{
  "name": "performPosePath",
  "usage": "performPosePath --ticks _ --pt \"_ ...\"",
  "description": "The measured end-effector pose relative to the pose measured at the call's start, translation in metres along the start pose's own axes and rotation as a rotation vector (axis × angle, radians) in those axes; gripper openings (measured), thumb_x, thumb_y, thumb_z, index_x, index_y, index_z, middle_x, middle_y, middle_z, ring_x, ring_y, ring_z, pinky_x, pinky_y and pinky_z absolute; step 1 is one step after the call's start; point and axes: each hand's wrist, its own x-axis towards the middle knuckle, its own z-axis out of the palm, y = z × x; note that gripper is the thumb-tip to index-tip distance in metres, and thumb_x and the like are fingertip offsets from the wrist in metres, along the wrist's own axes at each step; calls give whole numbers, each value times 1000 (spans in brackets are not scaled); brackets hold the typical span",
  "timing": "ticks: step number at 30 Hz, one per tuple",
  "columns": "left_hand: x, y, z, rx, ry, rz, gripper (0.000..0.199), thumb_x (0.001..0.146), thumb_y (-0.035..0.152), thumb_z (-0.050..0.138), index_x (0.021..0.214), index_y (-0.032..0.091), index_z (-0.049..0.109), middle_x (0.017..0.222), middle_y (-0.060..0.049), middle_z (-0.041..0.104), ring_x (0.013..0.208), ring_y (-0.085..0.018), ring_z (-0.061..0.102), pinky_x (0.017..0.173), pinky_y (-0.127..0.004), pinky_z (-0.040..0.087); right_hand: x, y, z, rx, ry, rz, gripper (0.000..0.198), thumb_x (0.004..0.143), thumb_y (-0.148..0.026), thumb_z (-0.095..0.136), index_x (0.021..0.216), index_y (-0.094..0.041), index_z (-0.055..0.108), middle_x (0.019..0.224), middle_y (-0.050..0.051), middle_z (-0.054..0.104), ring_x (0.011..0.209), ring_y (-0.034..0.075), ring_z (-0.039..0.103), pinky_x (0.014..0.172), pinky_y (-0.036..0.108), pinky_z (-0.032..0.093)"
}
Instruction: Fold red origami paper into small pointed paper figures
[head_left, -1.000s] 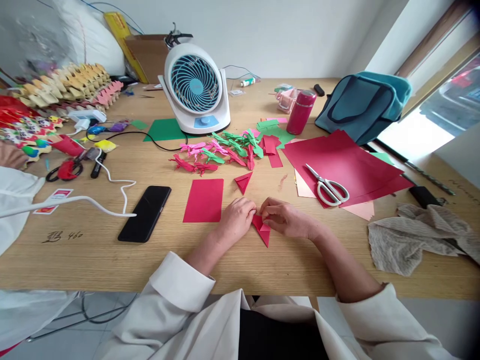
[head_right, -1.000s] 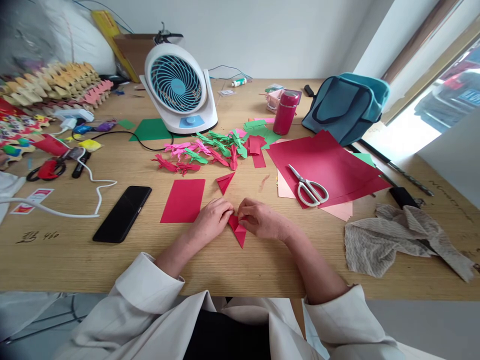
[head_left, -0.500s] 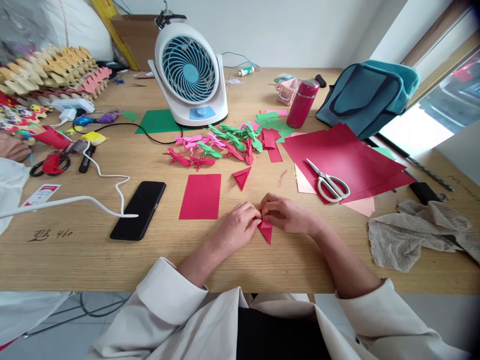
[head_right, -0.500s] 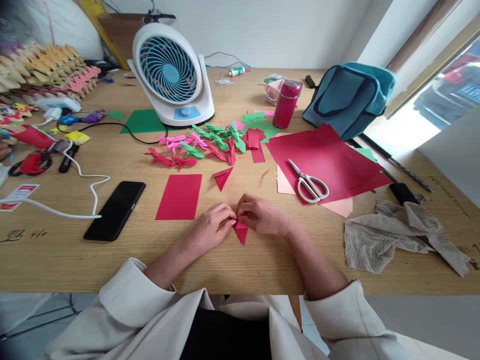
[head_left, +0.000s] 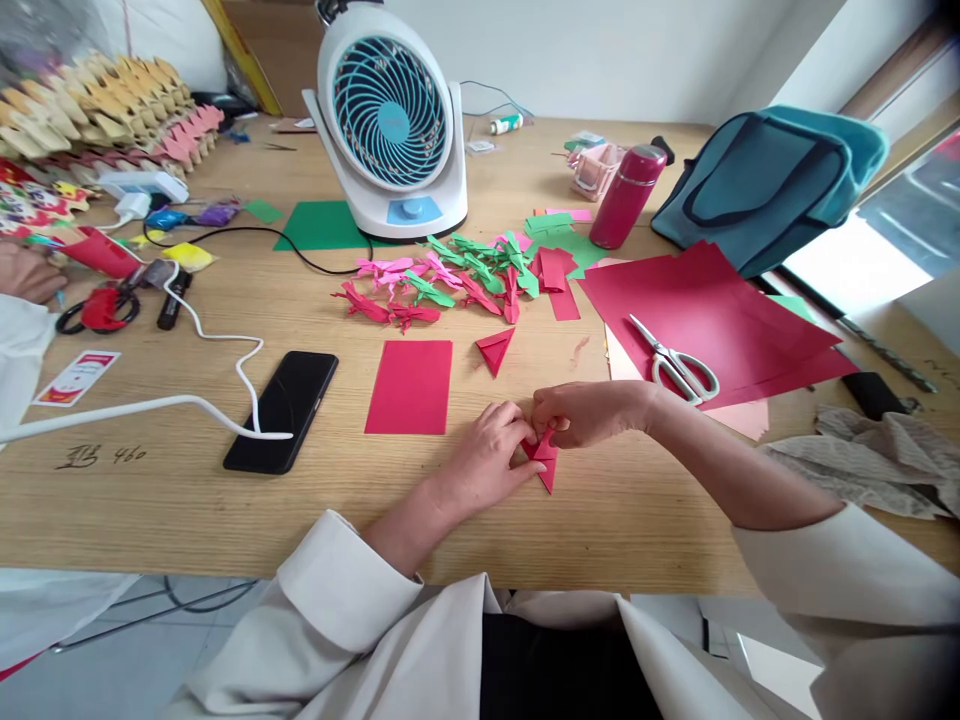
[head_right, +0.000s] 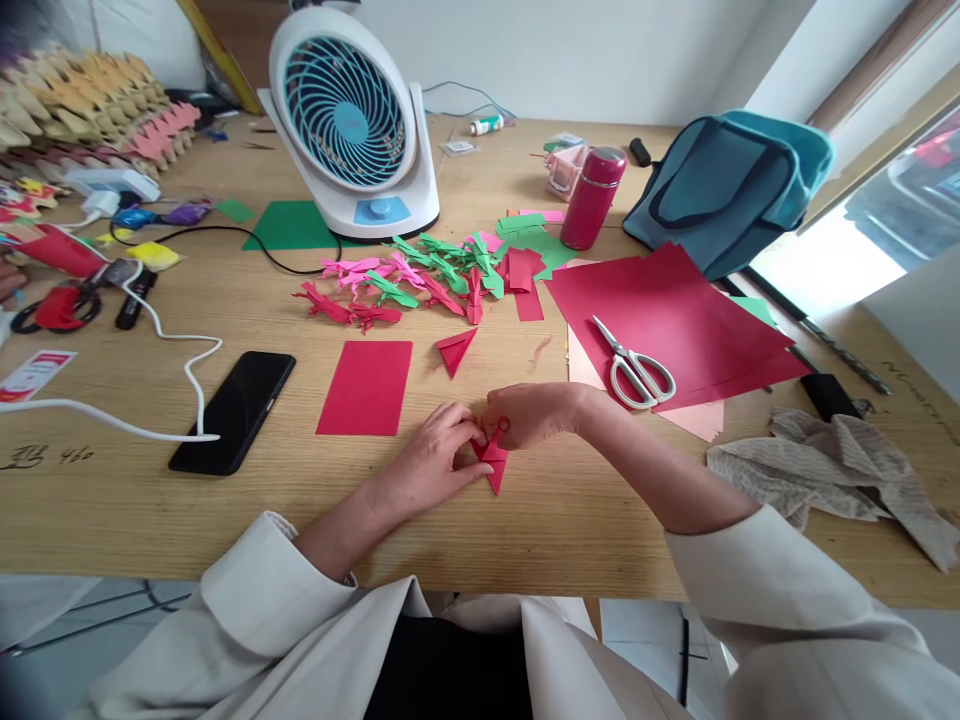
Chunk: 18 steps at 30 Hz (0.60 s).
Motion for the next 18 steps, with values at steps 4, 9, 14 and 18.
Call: performPosePath --ticks 4,9,14,18 --pt "0 -1 0 16 -16 -9 25 75 29 78 90 18 61 103 -5 56 102 -22 51 92 -37 47 10 0 -7 -2 -114 28 15 74 -15 55 80 -20 68 81 3 63 71 16 52 66 28 35" --pt "0 -1 0 44 -48 1 25 78 32 75 92 18 60 106 -5 56 103 -23 50 92 -38 46 11 -1 -7 -9 -136 72 16 75 -19 54 78 -20 70 78 3 66 66 15 53 64 29 35" --pt "1 1 -2 72 -87 22 23 82 33 71 96 18 60 105 -6 56 102 -23 51 91 -38 46 2 -2 -2 5 -40 92 17 77 -19 55 68 -21 69 68 2 63 60 14 51 60 28 35" --pt "2 4 -3 110 -106 27 25 83 34 70 100 19 61 107 -7 57 103 -24 51 92 -39 45 -7 1 1 58 21 85 16 78 -20 59 68 -22 71 66 1 63 60 13 51 60 26 36"
